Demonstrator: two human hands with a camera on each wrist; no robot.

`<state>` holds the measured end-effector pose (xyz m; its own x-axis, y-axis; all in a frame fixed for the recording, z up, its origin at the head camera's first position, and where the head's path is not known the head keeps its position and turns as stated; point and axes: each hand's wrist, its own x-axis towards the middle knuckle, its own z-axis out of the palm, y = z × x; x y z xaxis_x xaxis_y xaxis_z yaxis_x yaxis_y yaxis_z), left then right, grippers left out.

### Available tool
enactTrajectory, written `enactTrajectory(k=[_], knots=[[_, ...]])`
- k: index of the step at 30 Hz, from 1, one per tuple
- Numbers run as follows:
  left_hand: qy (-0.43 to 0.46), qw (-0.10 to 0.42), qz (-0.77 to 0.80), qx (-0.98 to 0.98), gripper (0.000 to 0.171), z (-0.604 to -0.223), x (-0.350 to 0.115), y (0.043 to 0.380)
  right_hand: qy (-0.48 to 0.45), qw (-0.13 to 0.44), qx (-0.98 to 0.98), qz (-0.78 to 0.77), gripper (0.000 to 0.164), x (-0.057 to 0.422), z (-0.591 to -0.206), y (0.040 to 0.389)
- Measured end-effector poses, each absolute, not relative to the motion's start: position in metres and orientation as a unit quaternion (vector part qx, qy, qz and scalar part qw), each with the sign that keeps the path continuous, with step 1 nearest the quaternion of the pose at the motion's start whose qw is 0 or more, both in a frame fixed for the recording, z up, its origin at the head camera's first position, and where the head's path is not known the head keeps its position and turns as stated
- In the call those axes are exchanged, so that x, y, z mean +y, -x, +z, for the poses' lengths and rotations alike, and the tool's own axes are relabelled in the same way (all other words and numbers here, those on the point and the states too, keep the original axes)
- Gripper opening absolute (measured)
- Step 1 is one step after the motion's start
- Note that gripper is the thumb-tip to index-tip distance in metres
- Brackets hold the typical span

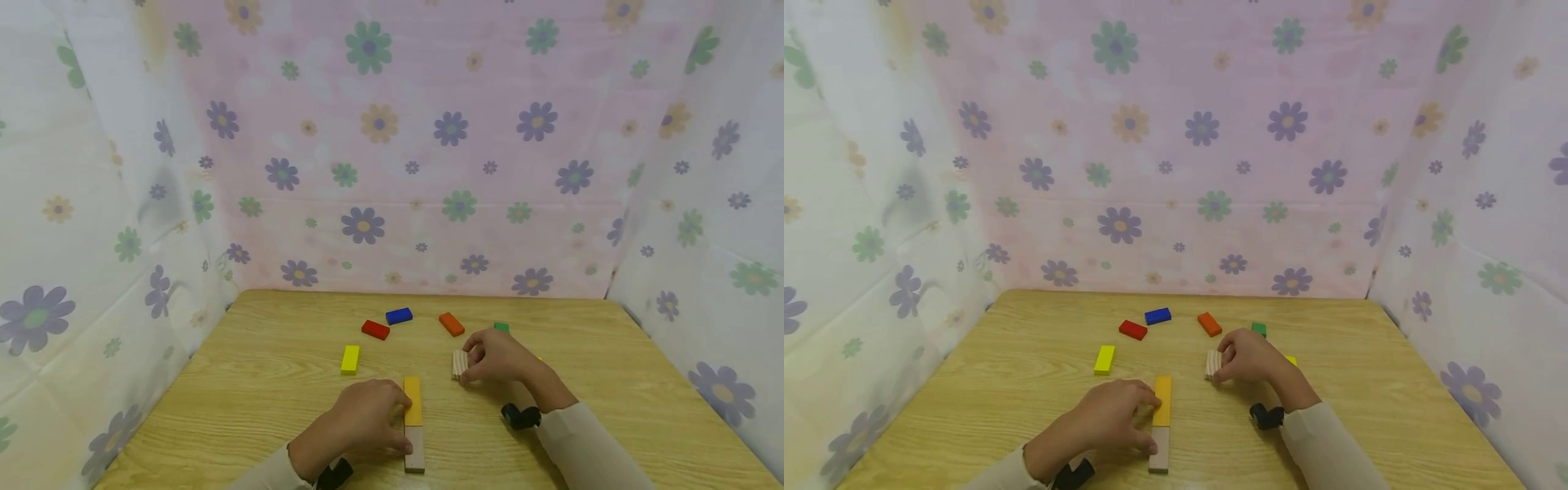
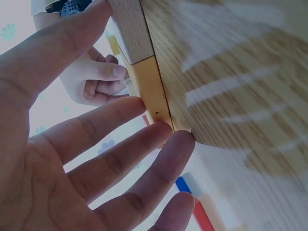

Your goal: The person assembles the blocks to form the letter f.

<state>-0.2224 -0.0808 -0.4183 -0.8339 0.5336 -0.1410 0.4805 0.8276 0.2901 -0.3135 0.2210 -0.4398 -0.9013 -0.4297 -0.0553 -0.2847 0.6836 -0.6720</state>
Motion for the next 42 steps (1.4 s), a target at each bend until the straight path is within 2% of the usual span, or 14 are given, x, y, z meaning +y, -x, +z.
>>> enactTrajectory(k=[11,42], knots=[[-0.26,0.116,0.125,0.95,0.059,-0.419,-0.081,0.222,0.213,0.098,0.901,-0.364,0.061,0.21,-0.433,0.322],[-0.263,0.123,0.135,0.947,0.056,-0.419,-0.083,0.223,0.251,0.085,0.904,-0.335,0.052,0.158,-0.428,0.329]])
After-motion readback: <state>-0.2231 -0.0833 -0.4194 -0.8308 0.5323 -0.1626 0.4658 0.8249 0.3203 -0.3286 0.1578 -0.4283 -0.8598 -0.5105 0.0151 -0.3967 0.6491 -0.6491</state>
